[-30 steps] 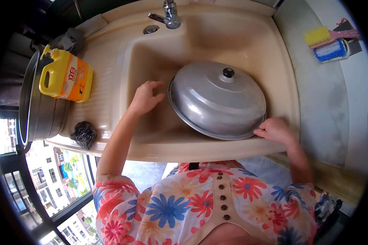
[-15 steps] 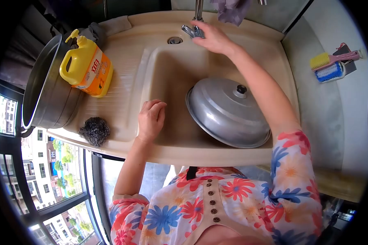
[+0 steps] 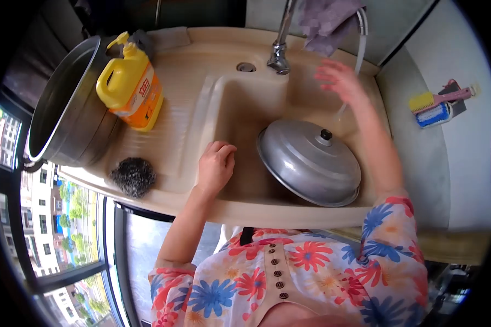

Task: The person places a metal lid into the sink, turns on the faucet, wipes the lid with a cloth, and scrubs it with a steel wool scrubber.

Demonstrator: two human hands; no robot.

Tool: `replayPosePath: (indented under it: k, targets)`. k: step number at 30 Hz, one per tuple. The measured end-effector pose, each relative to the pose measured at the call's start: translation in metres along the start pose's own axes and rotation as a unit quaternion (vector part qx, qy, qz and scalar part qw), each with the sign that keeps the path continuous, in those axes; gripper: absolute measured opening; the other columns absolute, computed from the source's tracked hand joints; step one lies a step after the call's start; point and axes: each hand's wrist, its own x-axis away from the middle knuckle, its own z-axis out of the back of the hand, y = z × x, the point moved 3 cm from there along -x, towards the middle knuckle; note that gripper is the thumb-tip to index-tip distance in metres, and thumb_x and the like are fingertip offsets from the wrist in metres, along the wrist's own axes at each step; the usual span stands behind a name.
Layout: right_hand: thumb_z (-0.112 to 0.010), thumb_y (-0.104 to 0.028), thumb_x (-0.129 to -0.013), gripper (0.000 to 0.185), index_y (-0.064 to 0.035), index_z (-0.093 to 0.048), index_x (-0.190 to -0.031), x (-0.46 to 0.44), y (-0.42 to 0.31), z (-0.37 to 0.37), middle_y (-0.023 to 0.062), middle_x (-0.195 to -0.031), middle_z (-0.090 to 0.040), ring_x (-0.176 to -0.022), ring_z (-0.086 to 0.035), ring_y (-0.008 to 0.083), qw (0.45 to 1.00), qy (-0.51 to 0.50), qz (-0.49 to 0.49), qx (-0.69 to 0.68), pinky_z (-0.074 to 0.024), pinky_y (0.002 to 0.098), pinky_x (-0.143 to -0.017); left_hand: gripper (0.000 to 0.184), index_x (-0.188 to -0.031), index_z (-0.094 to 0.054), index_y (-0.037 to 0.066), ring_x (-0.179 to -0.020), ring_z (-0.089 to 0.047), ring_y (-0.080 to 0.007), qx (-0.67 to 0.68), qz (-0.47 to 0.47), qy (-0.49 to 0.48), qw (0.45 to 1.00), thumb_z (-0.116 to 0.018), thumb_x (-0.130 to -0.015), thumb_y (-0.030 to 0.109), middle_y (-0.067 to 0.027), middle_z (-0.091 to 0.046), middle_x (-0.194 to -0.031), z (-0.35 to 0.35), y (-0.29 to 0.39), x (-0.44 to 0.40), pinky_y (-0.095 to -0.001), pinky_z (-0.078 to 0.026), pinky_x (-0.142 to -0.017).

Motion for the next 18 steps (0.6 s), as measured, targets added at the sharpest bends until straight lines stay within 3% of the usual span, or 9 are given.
replayPosePath:
  k: [2,3,5,7,11,14,16,18]
  targets:
    - [-0.059,-0.014,-0.085,0.025,-0.0076,-0.051,-0.108,-0.014,-0.003,0.056,0.0099,-0.095,-0.063,-0.087,-0.063,0.0221,0.995,0.007,0.001,-0.104,-0.0489,0.0320,-0.065,0.012,-0.081,-0.064,0.007,-0.081,-0.057,-0.0273,-0.002,0.007,-0.005,1.000,-0.060,-0.072,0.001,-0.0077,-0.061,-0.086,-0.002,-0.002,0.003,-0.0366,-0.049,-0.070]
    - [-0.059,-0.014,-0.085,0.029,-0.0070,-0.050,-0.111,-0.021,-0.010,0.074,0.0096,-0.096,-0.063,-0.088,-0.063,0.0210,0.992,-0.010,0.002,-0.123,-0.0484,0.0315,-0.065,0.012,-0.082,-0.064,0.007,-0.083,-0.057,-0.0283,-0.001,0.017,-0.010,1.000,-0.060,-0.072,0.002,-0.0086,-0.061,-0.087,-0.003,-0.004,0.003,-0.0375,-0.049,-0.072]
    - [-0.059,-0.017,-0.086,0.037,-0.0064,-0.047,-0.119,-0.026,-0.026,0.084,0.0079,-0.099,-0.062,-0.087,-0.061,0.0168,0.996,0.013,0.005,-0.089,-0.0469,0.0275,-0.065,0.013,-0.082,-0.064,0.007,-0.084,-0.057,-0.0278,-0.002,0.019,-0.007,1.000,-0.060,-0.071,0.002,-0.0085,-0.060,-0.086,-0.003,-0.006,0.004,-0.0373,-0.048,-0.071]
    - [-0.057,-0.017,-0.088,0.037,-0.0069,-0.047,-0.122,-0.024,-0.033,0.077,0.0073,-0.099,-0.061,-0.086,-0.060,0.0148,0.996,-0.051,0.011,-0.075,-0.0463,0.0257,-0.065,0.013,-0.082,-0.064,0.008,-0.083,-0.057,-0.0267,0.012,0.030,-0.003,0.999,-0.060,-0.071,0.002,-0.0080,-0.060,-0.086,-0.002,-0.008,0.005,-0.0365,-0.048,-0.071]
    - [-0.054,-0.018,-0.090,0.035,-0.0074,-0.048,-0.123,-0.033,-0.016,0.085,0.0064,-0.098,-0.061,-0.085,-0.060,0.0137,0.998,-0.023,-0.013,-0.054,-0.0463,0.0249,-0.063,0.013,-0.083,-0.064,0.007,-0.085,-0.057,-0.0261,0.016,0.041,-0.007,0.999,-0.061,-0.072,0.003,-0.0077,-0.061,-0.087,0.008,-0.006,0.005,-0.0349,-0.048,-0.072]
    - [-0.055,-0.021,-0.090,0.035,-0.0069,-0.049,-0.122,-0.048,0.009,0.096,0.0060,-0.096,-0.061,-0.082,-0.061,0.0141,0.999,-0.012,-0.015,-0.031,-0.0464,0.0248,-0.061,0.015,-0.087,-0.064,0.008,-0.088,-0.057,-0.0272,0.025,0.031,0.026,0.999,-0.063,-0.072,0.006,-0.0085,-0.060,-0.093,0.059,0.007,0.001,-0.0352,-0.048,-0.075]
    - [-0.055,-0.023,-0.090,0.036,-0.0068,-0.049,-0.121,-0.040,0.009,0.097,0.0059,-0.094,-0.062,-0.079,-0.061,0.0144,0.999,-0.040,0.005,0.012,-0.0466,0.0250,-0.060,0.019,-0.091,-0.063,0.008,-0.092,-0.056,-0.0286,-0.083,0.043,0.014,0.996,-0.064,-0.072,0.008,-0.0095,-0.059,-0.100,0.105,0.003,0.005,-0.0361,-0.048,-0.078]
    - [-0.056,-0.024,-0.089,0.035,-0.0074,-0.050,-0.120,-0.015,-0.007,0.056,0.0062,-0.091,-0.062,-0.074,-0.062,0.0158,0.994,0.085,-0.015,0.063,-0.0466,0.0251,-0.057,0.033,-0.101,-0.061,0.009,-0.109,-0.047,-0.0341,-0.187,0.100,-0.043,0.976,-0.067,-0.069,0.011,-0.0137,-0.053,-0.114,0.146,-0.012,0.021,-0.0450,-0.038,-0.093]
